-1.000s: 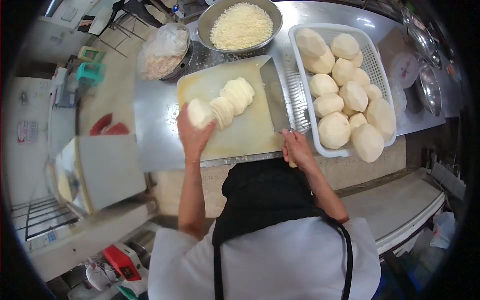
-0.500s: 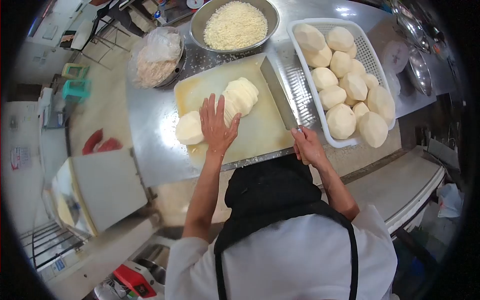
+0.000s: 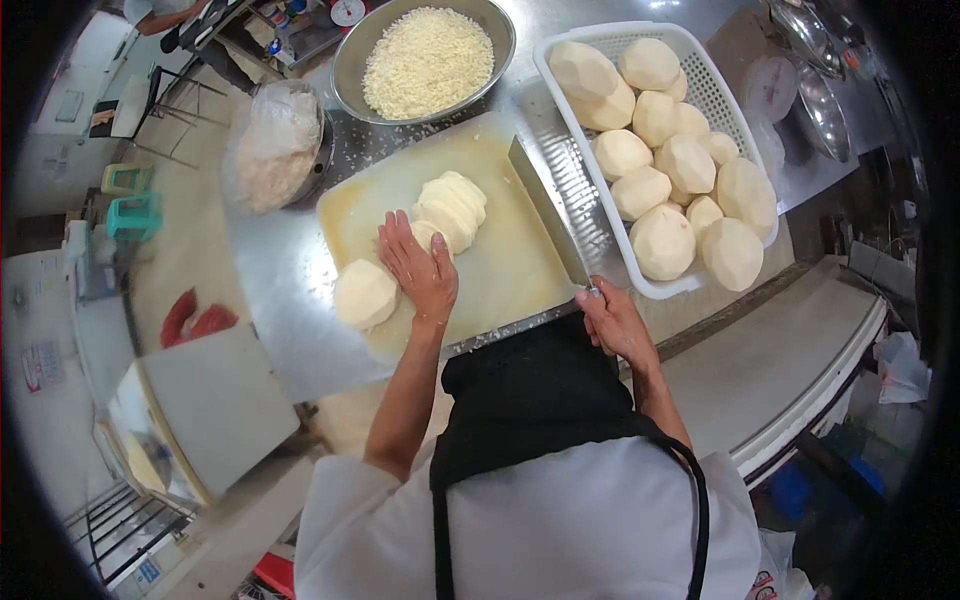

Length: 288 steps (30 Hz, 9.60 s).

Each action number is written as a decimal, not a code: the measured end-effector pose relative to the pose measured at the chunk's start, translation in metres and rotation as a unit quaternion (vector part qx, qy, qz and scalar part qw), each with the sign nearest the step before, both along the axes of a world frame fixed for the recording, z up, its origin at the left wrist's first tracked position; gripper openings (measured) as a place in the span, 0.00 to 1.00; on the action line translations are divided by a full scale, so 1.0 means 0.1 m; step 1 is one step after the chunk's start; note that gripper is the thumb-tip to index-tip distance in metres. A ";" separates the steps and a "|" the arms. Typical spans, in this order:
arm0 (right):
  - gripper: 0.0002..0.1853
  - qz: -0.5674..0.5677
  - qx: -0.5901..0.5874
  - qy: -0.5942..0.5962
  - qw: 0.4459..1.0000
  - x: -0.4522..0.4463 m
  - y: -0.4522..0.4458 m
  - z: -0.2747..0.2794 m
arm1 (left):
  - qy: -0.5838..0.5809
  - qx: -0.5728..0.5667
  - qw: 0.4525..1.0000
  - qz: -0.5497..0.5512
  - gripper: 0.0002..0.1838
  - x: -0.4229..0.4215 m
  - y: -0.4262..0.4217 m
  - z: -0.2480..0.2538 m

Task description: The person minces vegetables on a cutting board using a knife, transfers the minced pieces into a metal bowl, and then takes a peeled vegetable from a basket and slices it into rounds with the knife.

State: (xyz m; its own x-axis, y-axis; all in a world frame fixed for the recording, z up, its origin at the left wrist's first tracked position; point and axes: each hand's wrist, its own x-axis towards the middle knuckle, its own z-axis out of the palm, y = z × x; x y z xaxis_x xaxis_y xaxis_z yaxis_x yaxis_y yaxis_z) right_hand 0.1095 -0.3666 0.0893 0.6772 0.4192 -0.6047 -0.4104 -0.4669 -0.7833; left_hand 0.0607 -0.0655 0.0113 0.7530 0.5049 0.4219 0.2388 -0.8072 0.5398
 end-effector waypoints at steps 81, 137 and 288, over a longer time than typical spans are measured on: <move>0.27 0.242 -0.011 -0.001 0.970 -0.18 1.15 0.10 | -0.004 -0.022 0.996 0.081 0.10 -0.70 0.52 0.25; 0.26 0.301 0.023 -0.086 0.949 0.03 1.51 0.45 | 0.049 -0.061 0.997 -0.011 0.12 -0.50 0.45 0.29; 0.28 0.268 -0.003 -0.029 0.963 -0.14 1.33 0.77 | 0.008 -0.037 0.998 -0.048 0.13 -0.60 0.46 0.25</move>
State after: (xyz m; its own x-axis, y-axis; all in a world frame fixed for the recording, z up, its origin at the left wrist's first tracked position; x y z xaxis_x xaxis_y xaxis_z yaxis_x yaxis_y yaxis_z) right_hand 0.0959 -0.2331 0.1662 0.3981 0.7139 -0.5761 -0.0646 -0.6047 -0.7939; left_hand 0.0007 -0.0194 0.0365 0.8055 0.4592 0.3745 0.1705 -0.7849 0.5957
